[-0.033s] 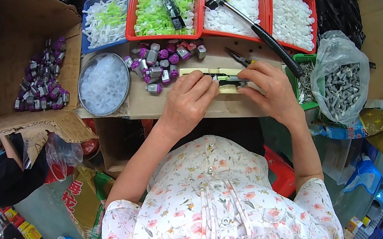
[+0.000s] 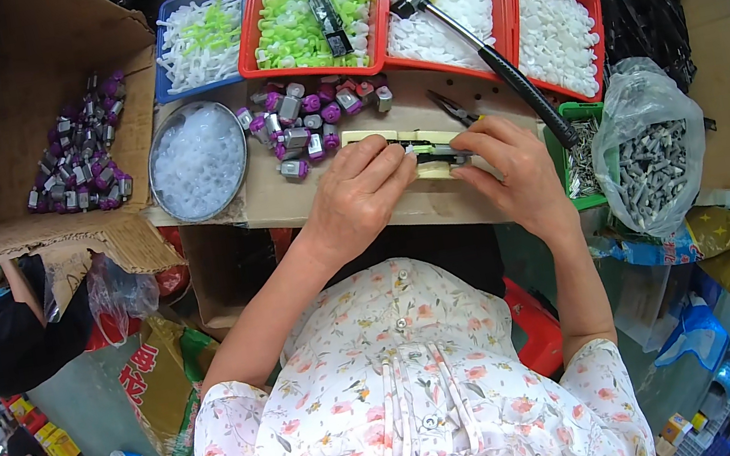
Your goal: Assembling small plastic and metal components at a workbench.
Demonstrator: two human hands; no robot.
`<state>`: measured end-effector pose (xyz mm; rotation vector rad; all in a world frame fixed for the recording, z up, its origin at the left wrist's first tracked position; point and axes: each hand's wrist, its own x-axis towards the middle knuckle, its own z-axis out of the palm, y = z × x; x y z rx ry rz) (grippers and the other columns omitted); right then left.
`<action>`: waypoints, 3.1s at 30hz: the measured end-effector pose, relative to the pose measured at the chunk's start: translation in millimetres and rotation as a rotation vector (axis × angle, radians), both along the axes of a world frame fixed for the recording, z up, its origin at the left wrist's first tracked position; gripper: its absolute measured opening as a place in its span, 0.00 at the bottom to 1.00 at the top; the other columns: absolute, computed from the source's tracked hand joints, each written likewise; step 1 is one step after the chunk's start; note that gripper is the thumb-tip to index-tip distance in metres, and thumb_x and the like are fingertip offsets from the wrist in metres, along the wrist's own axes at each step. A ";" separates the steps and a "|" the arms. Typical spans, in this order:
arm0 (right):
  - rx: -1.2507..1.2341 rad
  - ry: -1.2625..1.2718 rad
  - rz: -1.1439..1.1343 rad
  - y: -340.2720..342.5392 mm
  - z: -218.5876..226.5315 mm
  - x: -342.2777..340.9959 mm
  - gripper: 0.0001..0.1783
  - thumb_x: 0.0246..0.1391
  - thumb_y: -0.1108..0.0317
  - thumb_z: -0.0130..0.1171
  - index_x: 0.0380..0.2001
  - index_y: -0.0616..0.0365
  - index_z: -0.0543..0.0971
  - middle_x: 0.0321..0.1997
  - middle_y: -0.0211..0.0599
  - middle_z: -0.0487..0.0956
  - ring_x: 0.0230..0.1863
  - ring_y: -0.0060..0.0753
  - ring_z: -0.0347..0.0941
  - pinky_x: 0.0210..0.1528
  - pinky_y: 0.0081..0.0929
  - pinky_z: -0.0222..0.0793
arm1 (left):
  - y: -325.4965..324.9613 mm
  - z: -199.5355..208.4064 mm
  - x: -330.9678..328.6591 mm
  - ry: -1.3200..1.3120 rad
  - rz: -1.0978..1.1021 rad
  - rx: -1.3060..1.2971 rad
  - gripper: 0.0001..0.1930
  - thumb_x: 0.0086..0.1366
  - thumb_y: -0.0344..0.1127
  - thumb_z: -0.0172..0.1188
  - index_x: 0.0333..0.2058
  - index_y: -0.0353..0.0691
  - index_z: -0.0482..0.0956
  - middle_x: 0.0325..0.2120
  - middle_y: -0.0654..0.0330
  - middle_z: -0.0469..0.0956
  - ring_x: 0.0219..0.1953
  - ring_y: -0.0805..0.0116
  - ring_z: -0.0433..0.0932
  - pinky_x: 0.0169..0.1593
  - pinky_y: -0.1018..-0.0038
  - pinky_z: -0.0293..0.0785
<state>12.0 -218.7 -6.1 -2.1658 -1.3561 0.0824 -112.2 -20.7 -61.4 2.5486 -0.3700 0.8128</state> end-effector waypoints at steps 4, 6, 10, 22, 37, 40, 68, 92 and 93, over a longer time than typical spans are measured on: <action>0.009 0.041 0.003 3.4 -8.4 0.0 0.17 0.44 0.73 0.70 0.40 0.61 0.79 0.41 0.40 0.76 0.40 0.45 0.76 0.42 0.37 0.71 | -0.8 -1.2 0.4 -0.001 -0.006 -0.005 0.15 0.51 0.28 0.62 0.40 0.32 0.81 0.40 0.57 0.77 0.48 0.59 0.75 0.49 0.65 0.73; 0.006 0.069 0.000 3.7 -10.5 1.3 0.18 0.44 0.73 0.70 0.41 0.61 0.79 0.42 0.40 0.75 0.41 0.44 0.75 0.43 0.37 0.71 | -1.6 -1.4 0.0 0.003 -0.003 -0.011 0.15 0.51 0.27 0.62 0.40 0.32 0.82 0.40 0.58 0.77 0.48 0.59 0.75 0.50 0.65 0.73; 0.121 0.125 -0.024 2.3 -9.8 2.0 0.22 0.42 0.74 0.71 0.44 0.61 0.80 0.46 0.40 0.75 0.45 0.42 0.74 0.46 0.33 0.71 | 0.3 -2.1 0.1 -0.011 -0.008 -0.011 0.14 0.51 0.27 0.70 0.39 0.33 0.82 0.38 0.57 0.78 0.43 0.57 0.76 0.44 0.65 0.75; 0.164 0.180 -0.112 -2.3 -18.3 -2.1 0.16 0.42 0.77 0.71 0.38 0.61 0.82 0.45 0.40 0.76 0.48 0.40 0.74 0.49 0.32 0.70 | 0.5 -2.1 0.8 -0.010 -0.005 -0.021 0.14 0.51 0.27 0.70 0.39 0.34 0.82 0.38 0.58 0.77 0.43 0.57 0.77 0.44 0.65 0.74; 0.038 0.010 -0.030 2.5 -8.6 3.3 0.18 0.40 0.73 0.72 0.38 0.59 0.81 0.46 0.39 0.75 0.50 0.43 0.72 0.50 0.37 0.68 | -0.6 0.8 1.9 -0.008 -0.011 -0.081 0.14 0.51 0.27 0.70 0.39 0.35 0.82 0.37 0.58 0.78 0.43 0.56 0.76 0.43 0.64 0.74; 0.034 -0.024 -0.015 3.1 -10.8 4.3 0.18 0.40 0.71 0.72 0.38 0.58 0.80 0.46 0.39 0.75 0.50 0.43 0.72 0.49 0.38 0.68 | -6.3 5.8 10.7 -0.061 0.041 -0.149 0.14 0.50 0.27 0.65 0.38 0.35 0.81 0.37 0.58 0.76 0.45 0.58 0.75 0.46 0.64 0.73; 0.146 -0.019 -0.087 -6.0 -20.8 -3.4 0.12 0.45 0.72 0.69 0.36 0.58 0.81 0.46 0.40 0.76 0.51 0.46 0.72 0.51 0.41 0.67 | -7.1 2.1 29.3 -0.031 -0.002 -0.185 0.11 0.50 0.23 0.69 0.34 0.34 0.80 0.31 0.57 0.77 0.38 0.55 0.75 0.40 0.65 0.74; -0.300 -0.395 -0.841 -107.2 16.2 257.5 0.20 0.47 0.57 0.71 0.32 0.63 0.79 0.31 0.46 0.82 0.33 0.44 0.81 0.39 0.39 0.74 | 2.3 16.2 18.1 -0.065 0.051 -0.223 0.12 0.51 0.22 0.70 0.36 0.34 0.83 0.32 0.57 0.77 0.39 0.55 0.75 0.41 0.64 0.74; -0.299 -0.398 -0.838 -107.3 17.3 261.2 0.20 0.47 0.57 0.71 0.32 0.63 0.79 0.31 0.46 0.82 0.33 0.44 0.81 0.39 0.39 0.74 | 3.1 16.6 16.2 -0.061 0.058 -0.221 0.12 0.51 0.22 0.70 0.36 0.34 0.83 0.32 0.57 0.77 0.39 0.55 0.75 0.40 0.64 0.74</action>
